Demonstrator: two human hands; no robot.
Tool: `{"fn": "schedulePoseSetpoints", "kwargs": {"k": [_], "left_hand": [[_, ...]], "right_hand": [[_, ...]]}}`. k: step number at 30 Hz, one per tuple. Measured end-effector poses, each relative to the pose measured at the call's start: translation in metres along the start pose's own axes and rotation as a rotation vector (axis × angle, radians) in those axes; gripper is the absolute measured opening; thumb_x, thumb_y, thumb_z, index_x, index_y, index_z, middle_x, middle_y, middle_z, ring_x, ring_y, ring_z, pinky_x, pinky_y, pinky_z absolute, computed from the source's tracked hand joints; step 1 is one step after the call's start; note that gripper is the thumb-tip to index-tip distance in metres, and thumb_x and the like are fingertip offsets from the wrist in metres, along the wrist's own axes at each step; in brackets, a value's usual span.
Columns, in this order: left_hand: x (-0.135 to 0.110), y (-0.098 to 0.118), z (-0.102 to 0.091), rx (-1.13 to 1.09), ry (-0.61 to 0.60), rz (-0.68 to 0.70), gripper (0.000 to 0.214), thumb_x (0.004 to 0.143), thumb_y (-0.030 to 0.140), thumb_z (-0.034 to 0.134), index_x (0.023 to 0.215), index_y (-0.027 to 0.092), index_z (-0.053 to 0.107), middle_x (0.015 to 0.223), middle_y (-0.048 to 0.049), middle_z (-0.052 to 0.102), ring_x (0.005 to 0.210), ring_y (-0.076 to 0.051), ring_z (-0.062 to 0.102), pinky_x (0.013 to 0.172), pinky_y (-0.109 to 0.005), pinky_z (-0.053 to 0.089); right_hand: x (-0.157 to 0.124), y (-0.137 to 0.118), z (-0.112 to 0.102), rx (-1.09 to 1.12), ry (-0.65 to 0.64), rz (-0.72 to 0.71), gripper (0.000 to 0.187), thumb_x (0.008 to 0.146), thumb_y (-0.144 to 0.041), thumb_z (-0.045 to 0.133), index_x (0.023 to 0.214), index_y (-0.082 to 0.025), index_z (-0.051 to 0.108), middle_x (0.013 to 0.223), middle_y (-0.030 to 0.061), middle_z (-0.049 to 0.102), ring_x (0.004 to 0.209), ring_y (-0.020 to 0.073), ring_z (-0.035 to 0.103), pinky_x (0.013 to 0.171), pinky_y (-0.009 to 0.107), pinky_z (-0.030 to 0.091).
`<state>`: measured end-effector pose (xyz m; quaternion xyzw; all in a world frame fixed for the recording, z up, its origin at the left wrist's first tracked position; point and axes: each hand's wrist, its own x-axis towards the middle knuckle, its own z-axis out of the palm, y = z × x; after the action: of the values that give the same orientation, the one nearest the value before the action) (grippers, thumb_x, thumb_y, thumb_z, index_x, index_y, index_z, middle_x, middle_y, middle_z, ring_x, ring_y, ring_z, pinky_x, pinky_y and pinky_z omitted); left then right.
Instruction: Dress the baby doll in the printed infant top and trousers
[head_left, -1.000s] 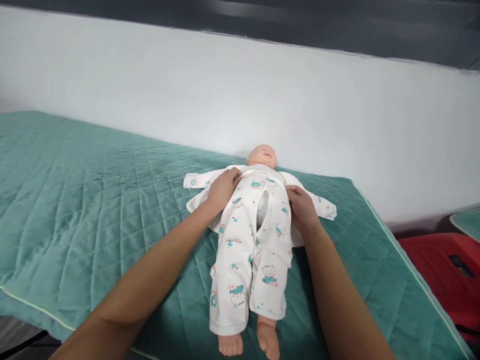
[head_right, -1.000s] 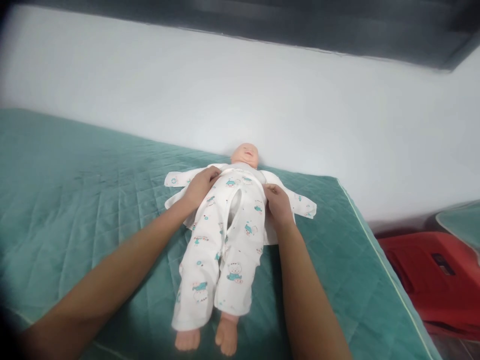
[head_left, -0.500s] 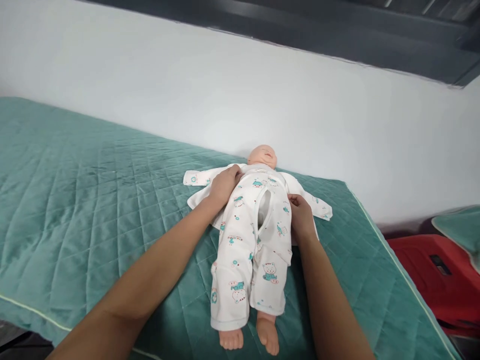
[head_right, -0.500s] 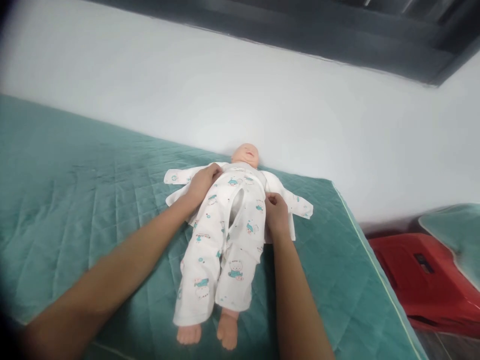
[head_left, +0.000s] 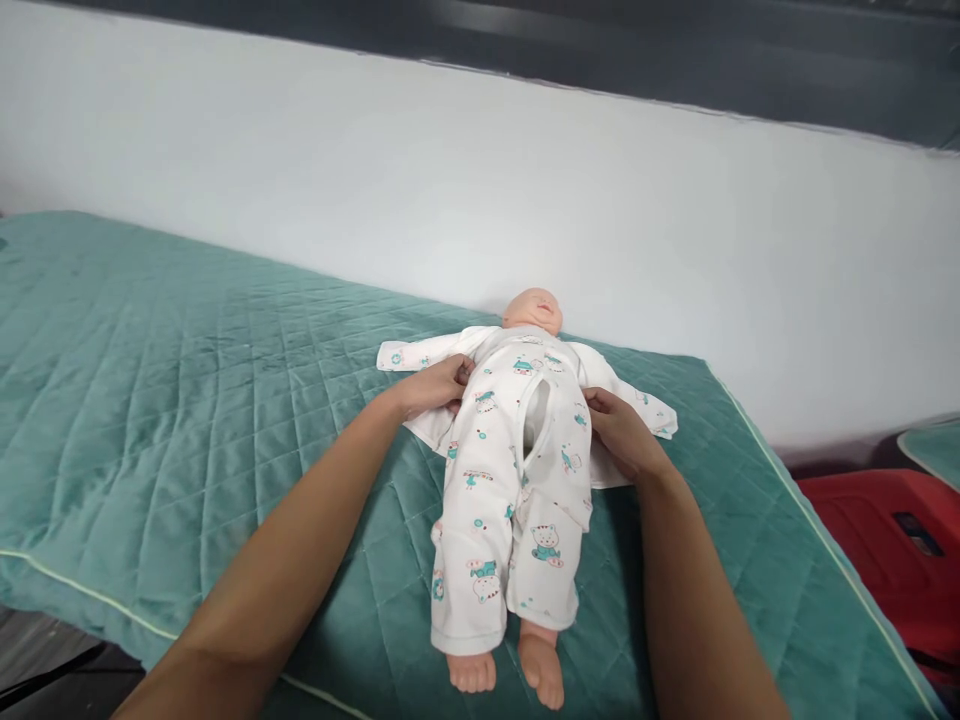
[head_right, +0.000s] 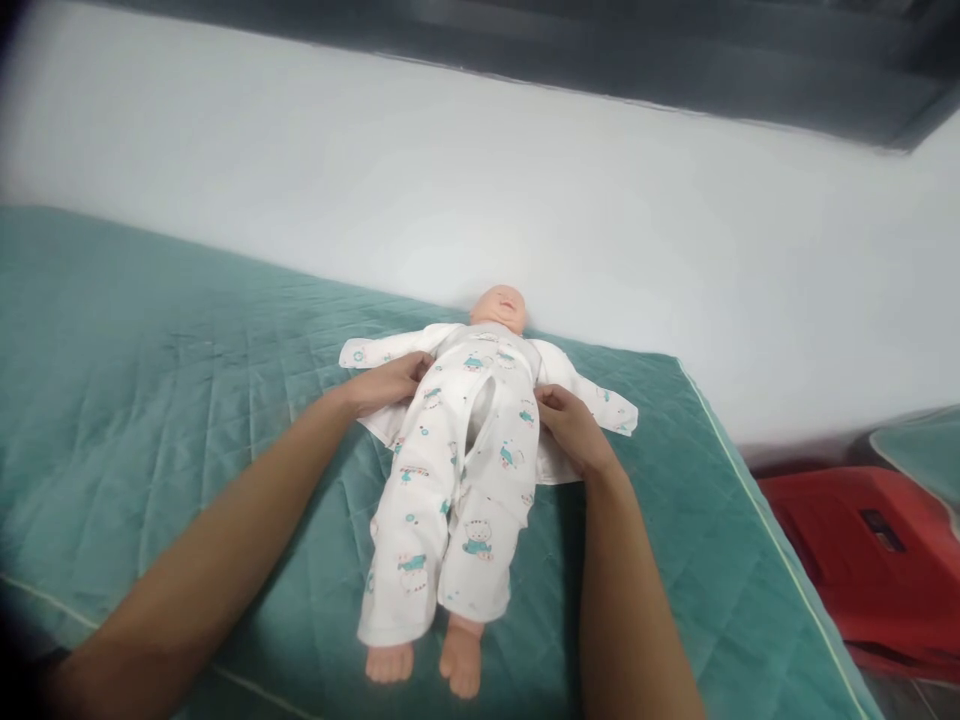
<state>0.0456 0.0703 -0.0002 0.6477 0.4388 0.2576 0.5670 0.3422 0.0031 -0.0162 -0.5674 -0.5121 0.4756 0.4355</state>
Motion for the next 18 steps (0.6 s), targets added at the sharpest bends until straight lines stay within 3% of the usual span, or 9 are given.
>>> {"fn": "schedulePoseSetpoints", "kwargs": {"k": [11,15,18], "left_hand": [[0.005,0.0,0.004,0.158,0.085,0.02,0.022,0.067,0.011,0.064,0.088,0.017,0.067,0.082,-0.0069,0.072,0.09,-0.024,0.066,0.076,-0.03,0.053],[0.008,0.0,0.007,0.171,0.144,-0.028,0.023,0.067,0.009,0.063,0.087,0.017,0.067,0.081,-0.008,0.073,0.087,-0.024,0.066,0.074,-0.03,0.052],[0.01,0.0,0.009,0.195,0.206,-0.093,0.021,0.067,0.007,0.06,0.085,0.017,0.066,0.081,-0.0072,0.073,0.081,-0.022,0.066,0.07,-0.029,0.05]], "right_hand": [[0.004,0.001,-0.008,-0.149,-0.12,-0.047,0.017,0.077,-0.036,0.071,0.078,-0.021,0.065,0.076,-0.0032,0.062,0.07,0.0133,0.051,0.066,0.026,0.04],[0.003,-0.001,-0.005,-0.165,-0.053,-0.042,0.02,0.074,-0.037,0.07,0.072,-0.02,0.06,0.067,-0.0047,0.056,0.063,0.0115,0.046,0.061,0.025,0.037],[0.003,-0.002,-0.001,-0.183,0.066,-0.027,0.027,0.075,-0.043,0.067,0.067,-0.021,0.053,0.061,-0.005,0.052,0.058,0.0115,0.043,0.056,0.025,0.034]]}}
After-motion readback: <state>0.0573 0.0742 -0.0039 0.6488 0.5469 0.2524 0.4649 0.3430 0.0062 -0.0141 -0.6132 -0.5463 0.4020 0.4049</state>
